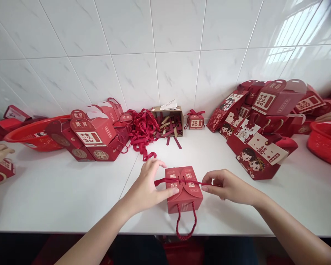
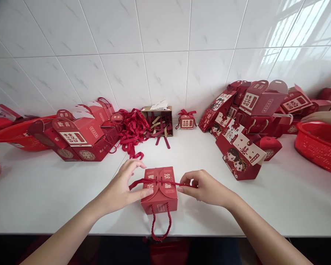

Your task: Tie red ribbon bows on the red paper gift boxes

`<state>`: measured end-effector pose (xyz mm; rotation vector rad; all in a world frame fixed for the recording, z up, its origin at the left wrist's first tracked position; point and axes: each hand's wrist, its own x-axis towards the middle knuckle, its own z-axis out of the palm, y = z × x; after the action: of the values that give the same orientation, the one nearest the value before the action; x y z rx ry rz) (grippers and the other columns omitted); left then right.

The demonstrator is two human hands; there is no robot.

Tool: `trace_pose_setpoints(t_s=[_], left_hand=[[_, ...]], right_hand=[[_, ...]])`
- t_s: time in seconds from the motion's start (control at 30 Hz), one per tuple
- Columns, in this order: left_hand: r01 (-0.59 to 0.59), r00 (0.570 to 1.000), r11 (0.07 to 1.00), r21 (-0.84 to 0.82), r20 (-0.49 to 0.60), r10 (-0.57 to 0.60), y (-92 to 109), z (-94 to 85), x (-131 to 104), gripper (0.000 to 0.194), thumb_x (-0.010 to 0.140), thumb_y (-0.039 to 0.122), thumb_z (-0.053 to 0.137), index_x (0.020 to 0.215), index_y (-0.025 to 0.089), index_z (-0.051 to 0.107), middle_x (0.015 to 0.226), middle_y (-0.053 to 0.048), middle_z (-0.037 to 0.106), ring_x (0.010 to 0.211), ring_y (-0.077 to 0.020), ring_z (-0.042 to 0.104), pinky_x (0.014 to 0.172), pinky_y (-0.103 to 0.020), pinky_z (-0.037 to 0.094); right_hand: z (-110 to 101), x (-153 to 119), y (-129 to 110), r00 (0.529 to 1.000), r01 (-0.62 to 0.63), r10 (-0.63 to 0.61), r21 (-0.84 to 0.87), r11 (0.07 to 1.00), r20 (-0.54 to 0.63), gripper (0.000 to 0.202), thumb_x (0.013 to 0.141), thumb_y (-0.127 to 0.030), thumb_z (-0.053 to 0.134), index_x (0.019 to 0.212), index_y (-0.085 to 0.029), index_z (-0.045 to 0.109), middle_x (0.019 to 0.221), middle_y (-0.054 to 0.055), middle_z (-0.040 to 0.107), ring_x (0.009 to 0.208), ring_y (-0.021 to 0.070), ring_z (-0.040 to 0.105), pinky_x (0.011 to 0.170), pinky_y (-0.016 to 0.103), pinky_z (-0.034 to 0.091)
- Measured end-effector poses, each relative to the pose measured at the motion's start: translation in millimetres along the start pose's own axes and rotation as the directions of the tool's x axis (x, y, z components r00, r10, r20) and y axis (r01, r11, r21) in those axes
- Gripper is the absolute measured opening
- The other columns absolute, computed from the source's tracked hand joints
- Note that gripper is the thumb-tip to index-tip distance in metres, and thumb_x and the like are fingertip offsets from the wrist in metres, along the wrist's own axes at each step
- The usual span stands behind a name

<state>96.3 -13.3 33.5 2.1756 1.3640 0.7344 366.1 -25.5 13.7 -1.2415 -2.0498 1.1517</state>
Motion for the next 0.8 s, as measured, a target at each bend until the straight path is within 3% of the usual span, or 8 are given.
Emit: trace_pose_setpoints(t_s=[0.1,0.27,0.43,0.53,0.63,0.73,0.8], left_hand=[[-0.084,0.996,0.996,0.032,0.013,0.084,15.0,2.6,2.1,0.028,0.076,0.036,0.066,0.101,0.026,0.058,0.124,-0.007,0.046,0.124,-0.0297,0.039,0.104,-0.048,0.034],[-0.095,0.980,0.995,0.027,0.177,0.088,39.0,10.6,10.7,0.015,0.077,0.031,0.065,0.091,0.025,0.062,0.126,-0.007,0.046,0.120,-0.0314,0.042,0.100,-0.052,0.037],[-0.111,0.976,0.994,-0.020,0.187,0.112,37.9,21.1,16.2,0.012,0.075,0.028,0.066,0.083,0.022,0.058,0.118,-0.005,0.052,0.114,-0.0281,0.046,0.098,-0.049,0.039],[-0.127,0.977,0.989,-0.077,0.161,0.139,31.9,23.8,17.4,0.012,0.076,0.028,0.065,0.079,0.022,0.055,0.111,-0.004,0.056,0.108,-0.0253,0.048,0.097,-0.046,0.040],[-0.120,0.977,0.980,-0.158,0.159,0.145,28.1,22.4,19.8,0.013,0.076,0.030,0.066,0.080,0.022,0.057,0.107,-0.004,0.058,0.105,-0.0241,0.052,0.093,-0.042,0.044],[-0.118,0.976,0.966,-0.229,0.152,0.156,27.3,19.6,23.0,0.009,0.076,0.027,0.066,0.080,0.021,0.060,0.103,-0.004,0.060,0.102,-0.0222,0.056,0.088,-0.037,0.047],[-0.131,0.977,0.964,-0.232,0.133,0.165,27.6,18.6,24.8,0.005,0.077,0.023,0.065,0.076,0.021,0.060,0.100,-0.004,0.062,0.100,-0.0213,0.056,0.087,-0.035,0.047]], right_hand=[[-7.3,-3.7,-4.7,0.998,-0.055,0.055,0.053,0.997,0.001,0.031,0.086,-0.048,0.057,0.081,-0.018,0.061,0.060,-0.003,0.051,0.047,0.0075,0.044,0.042,0.020,0.035],[-15.7,-1.6,-15.8,0.984,-0.173,0.156,0.257,0.951,0.085,0.037,0.079,-0.051,0.064,0.075,-0.015,0.062,0.052,-0.005,0.043,0.042,0.0055,0.036,0.035,0.017,0.032],[-11.7,6.5,-20.5,0.983,-0.181,0.144,0.501,0.846,0.112,0.033,0.079,-0.049,0.067,0.079,-0.016,0.063,0.051,-0.006,0.045,0.041,0.0056,0.038,0.033,0.016,0.029],[-9.9,9.9,-24.0,0.988,-0.149,0.102,0.566,0.811,0.114,0.034,0.082,-0.048,0.063,0.073,-0.016,0.060,0.048,-0.007,0.044,0.038,0.0040,0.036,0.035,0.016,0.029],[-12.6,10.5,-29.3,0.989,-0.147,0.116,0.508,0.849,0.092,0.036,0.084,-0.050,0.061,0.070,-0.016,0.059,0.047,-0.007,0.044,0.038,0.0036,0.034,0.035,0.016,0.028],[-17.9,8.1,-35.6,0.984,-0.180,0.169,0.315,0.932,0.063,0.032,0.081,-0.051,0.063,0.084,-0.018,0.063,0.050,-0.007,0.044,0.038,0.0051,0.034,0.032,0.016,0.024],[-20.9,5.5,-39.6,0.991,-0.137,0.137,0.166,0.977,0.011,0.030,0.081,-0.049,0.062,0.084,-0.019,0.064,0.056,-0.005,0.048,0.043,0.0063,0.037,0.034,0.017,0.025]])
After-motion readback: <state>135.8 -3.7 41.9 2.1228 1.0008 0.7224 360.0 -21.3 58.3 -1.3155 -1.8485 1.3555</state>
